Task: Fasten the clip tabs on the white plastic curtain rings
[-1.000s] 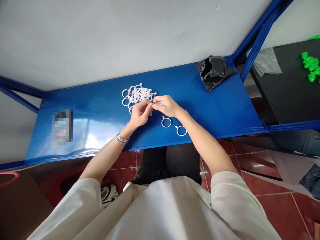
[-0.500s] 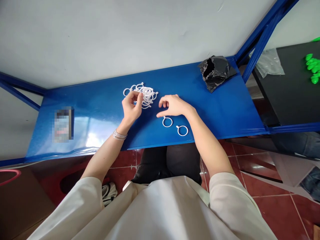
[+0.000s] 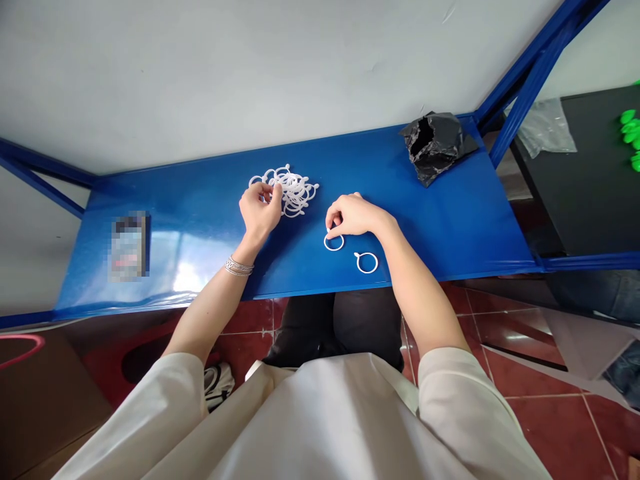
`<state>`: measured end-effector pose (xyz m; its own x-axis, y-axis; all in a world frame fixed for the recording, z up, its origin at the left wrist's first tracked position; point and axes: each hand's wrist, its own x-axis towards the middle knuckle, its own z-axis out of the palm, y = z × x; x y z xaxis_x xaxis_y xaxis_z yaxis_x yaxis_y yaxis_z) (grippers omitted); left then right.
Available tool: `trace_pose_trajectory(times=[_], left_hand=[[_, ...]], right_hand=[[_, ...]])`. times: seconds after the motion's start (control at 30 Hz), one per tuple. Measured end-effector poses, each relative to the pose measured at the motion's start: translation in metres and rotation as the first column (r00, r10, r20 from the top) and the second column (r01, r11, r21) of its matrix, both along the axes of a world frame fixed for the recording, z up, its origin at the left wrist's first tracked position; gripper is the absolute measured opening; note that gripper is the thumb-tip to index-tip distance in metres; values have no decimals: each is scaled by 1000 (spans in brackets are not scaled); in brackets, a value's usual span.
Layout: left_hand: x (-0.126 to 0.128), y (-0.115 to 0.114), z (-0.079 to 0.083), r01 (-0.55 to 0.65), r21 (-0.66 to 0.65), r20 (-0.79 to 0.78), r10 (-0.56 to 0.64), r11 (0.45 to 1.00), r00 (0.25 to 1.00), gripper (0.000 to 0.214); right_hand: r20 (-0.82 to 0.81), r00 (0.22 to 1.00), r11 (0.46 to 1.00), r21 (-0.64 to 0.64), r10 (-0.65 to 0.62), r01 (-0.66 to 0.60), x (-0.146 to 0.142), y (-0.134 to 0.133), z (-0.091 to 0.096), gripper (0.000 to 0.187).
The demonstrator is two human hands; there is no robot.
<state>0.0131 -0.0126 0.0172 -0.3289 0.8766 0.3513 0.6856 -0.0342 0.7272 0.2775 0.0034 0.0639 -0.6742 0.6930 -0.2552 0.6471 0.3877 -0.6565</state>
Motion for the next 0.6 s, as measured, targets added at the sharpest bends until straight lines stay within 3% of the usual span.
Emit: trace_pose_trajectory(times=[0.2, 0.33, 0.47, 0.6], left_hand=[[-3, 6, -19, 61, 155, 93, -76, 986, 993, 36], [0, 4, -15, 119, 299, 65, -144, 947, 987, 35], [11, -13, 0, 343, 293, 28, -366, 893, 930, 29], [26, -30, 5, 576, 198, 65, -597, 793, 800, 30]], right_hand=[[-188, 976, 994, -12, -109, 109, 0, -1, -8, 22], [-350, 907, 972, -89, -234, 216, -5, -4, -12, 31], [-499, 822, 961, -171, -276, 219, -14, -6, -16, 42], [-567, 790, 972, -107, -233, 210, -20, -4, -23, 40]])
